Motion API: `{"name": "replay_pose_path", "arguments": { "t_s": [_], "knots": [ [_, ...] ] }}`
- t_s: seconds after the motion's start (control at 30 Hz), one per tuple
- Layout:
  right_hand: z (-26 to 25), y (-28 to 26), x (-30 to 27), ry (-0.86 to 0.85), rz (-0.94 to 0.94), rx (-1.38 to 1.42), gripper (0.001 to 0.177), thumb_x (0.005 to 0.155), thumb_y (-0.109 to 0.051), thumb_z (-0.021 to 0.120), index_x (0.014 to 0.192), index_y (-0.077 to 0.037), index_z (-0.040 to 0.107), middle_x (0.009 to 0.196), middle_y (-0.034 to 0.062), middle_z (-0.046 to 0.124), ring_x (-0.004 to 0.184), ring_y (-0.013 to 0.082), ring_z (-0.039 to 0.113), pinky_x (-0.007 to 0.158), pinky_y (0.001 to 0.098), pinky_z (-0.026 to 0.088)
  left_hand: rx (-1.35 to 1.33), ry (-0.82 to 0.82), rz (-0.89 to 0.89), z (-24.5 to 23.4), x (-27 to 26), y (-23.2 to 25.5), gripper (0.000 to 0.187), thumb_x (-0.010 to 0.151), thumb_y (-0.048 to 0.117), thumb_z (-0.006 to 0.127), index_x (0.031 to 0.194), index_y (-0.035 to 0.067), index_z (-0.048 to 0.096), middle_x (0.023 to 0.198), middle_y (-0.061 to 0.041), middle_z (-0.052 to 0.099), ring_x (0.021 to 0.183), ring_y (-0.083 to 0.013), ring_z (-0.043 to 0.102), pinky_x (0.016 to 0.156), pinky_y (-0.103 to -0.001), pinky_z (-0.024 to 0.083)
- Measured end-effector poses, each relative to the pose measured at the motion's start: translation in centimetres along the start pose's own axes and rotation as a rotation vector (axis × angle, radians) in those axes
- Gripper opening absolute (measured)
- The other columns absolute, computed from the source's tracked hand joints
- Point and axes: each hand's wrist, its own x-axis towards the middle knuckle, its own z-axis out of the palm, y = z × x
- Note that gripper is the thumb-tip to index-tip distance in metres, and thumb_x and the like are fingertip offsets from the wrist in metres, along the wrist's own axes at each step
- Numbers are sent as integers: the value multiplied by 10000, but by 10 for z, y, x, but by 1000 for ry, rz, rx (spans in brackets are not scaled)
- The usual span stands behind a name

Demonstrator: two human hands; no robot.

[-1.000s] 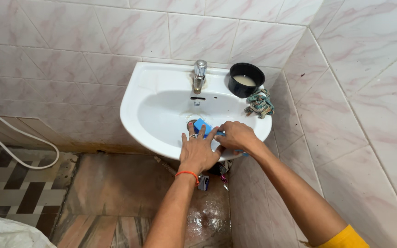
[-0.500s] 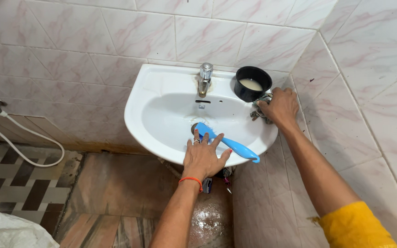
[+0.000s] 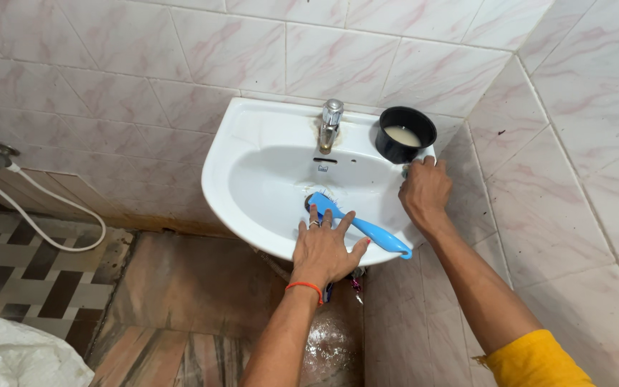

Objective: The person scrubs a white bathroom sink using a cloth and then a blue scrub brush. They clean the basin, faucet, and drain area while standing barefoot on the tiled floor.

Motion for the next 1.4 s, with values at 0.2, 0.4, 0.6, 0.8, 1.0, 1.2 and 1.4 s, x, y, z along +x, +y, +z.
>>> {"name": "replay_pose_path", "arguments": {
  "t_s": [0.2, 0.4, 0.6, 0.8, 1.0, 1.2, 1.4],
  "knots": [
    [-22, -28, 16, -177, 82, 148, 174, 714, -125, 748, 820, 13, 758, 852, 213, 721, 849, 407, 703, 786, 510, 564, -10, -2, 0, -1, -1, 1, 769, 924, 648, 435, 1575, 247, 364, 1596, -238, 326, 1526, -463, 150, 1212, -601, 184],
    [-36, -104, 37, -174, 58, 633, 311, 763, -209, 761, 999, -7, 772, 848, 195, 740, 780, 356, 744, 769, 462, 598, 31, -27, -16, -5, -2, 3, 769, 932, 645, 445, 1562, 208, 391, 1624, -233, 288, 1542, -449, 124, 1219, -595, 174],
    [-19, -160, 47, -107, -92, 809, 366, 796, -205, 772, 1076, 29, 744, 1046, 230, 657, 867, 369, 704, 780, 467, 568, 24, -98, -43, -11, -1, 6, 779, 931, 629, 428, 1587, 223, 323, 1634, -207, 252, 1548, -415, 89, 1220, -568, 169],
    [-10, -174, 100, 26, -104, 753, 345, 832, -209, 755, 1083, 25, 721, 1078, 200, 596, 965, 380, 654, 857, 473, 536, 1, -47, -16, -15, -6, 3, 780, 939, 614, 442, 1584, 189, 337, 1617, -245, 281, 1537, -443, 118, 1212, -580, 177],
    [-16, -175, 159, 76, -64, 757, 435, 834, -176, 724, 1207, 40, 665, 1175, 237, 517, 996, 400, 610, 876, 490, 506, -32, -18, -4, -13, -6, 1, 783, 938, 617, 455, 1568, 161, 365, 1599, -270, 301, 1533, -463, 130, 1198, -600, 201],
    [-40, -167, 128, -159, -120, 521, 328, 807, -261, 770, 1059, -51, 771, 971, 220, 655, 912, 381, 665, 787, 496, 526, -38, -32, -13, -13, -3, 1, 799, 926, 619, 465, 1567, 154, 360, 1599, -262, 302, 1532, -459, 133, 1194, -597, 210],
    [-61, -119, 58, -477, -29, 292, 170, 807, -263, 789, 905, -128, 820, 772, 148, 743, 732, 335, 718, 706, 448, 563, -4, -26, -6, -8, 0, 0, 799, 929, 628, 463, 1561, 149, 366, 1584, -273, 319, 1520, -475, 152, 1178, -615, 227]
  ]
}}
